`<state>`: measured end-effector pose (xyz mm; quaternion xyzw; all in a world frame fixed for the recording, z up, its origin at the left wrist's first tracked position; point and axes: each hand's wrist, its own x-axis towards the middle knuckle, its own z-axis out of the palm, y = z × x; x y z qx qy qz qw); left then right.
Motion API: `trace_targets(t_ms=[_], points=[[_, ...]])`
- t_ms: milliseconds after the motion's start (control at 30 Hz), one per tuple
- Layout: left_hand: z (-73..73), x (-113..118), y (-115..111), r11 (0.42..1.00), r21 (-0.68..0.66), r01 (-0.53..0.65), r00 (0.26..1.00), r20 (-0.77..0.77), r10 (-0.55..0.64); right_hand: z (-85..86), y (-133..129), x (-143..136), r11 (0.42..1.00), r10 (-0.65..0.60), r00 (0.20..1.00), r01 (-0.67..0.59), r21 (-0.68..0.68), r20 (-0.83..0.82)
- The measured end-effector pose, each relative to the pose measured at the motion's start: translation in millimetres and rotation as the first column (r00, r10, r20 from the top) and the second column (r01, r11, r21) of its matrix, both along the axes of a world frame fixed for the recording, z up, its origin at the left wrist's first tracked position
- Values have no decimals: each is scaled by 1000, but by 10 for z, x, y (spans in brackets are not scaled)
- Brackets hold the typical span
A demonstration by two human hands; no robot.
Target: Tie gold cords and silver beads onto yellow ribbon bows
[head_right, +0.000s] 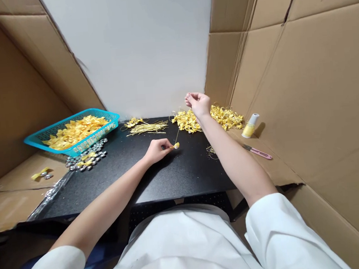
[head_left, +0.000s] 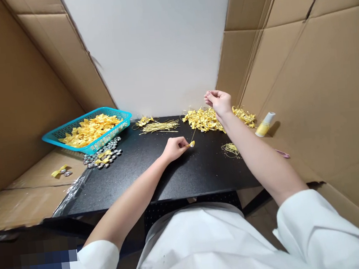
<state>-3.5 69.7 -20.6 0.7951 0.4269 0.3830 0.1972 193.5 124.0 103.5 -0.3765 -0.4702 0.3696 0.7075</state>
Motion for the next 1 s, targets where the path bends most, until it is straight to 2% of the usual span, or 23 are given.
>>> trace_targets(t_ms=[100,167,333,467,667,767,900,1000], points=[[3,15,-40,995,-88,36,998,55,-31,16,32,-43,996,42,998,-45,-76,-43],[4,32,-74,980,-177,94,985,156,-67,6,16,-69,990,74,993,-85,-116,-90],[29,108,-149,878,-348,329,866,481,-134,42,4,-53,950,127,967,-183,-253,-221],[37,155,-177,779,-457,429,766,641,-46,-9,46,-34,925,112,941,-216,-313,-318],[92,173,-216,676,-540,501,650,751,118,-275,100,-27,879,87,933,-237,-414,-349],[113,183,-240,659,-567,494,661,737,138,-383,109,-20,839,85,945,-239,-489,-317],[83,194,-248,681,-571,459,718,690,94,-479,119,-44,800,80,955,-232,-553,-285],[63,190,-247,673,-548,496,702,710,61,-527,137,-80,781,73,960,-224,-583,-271]])
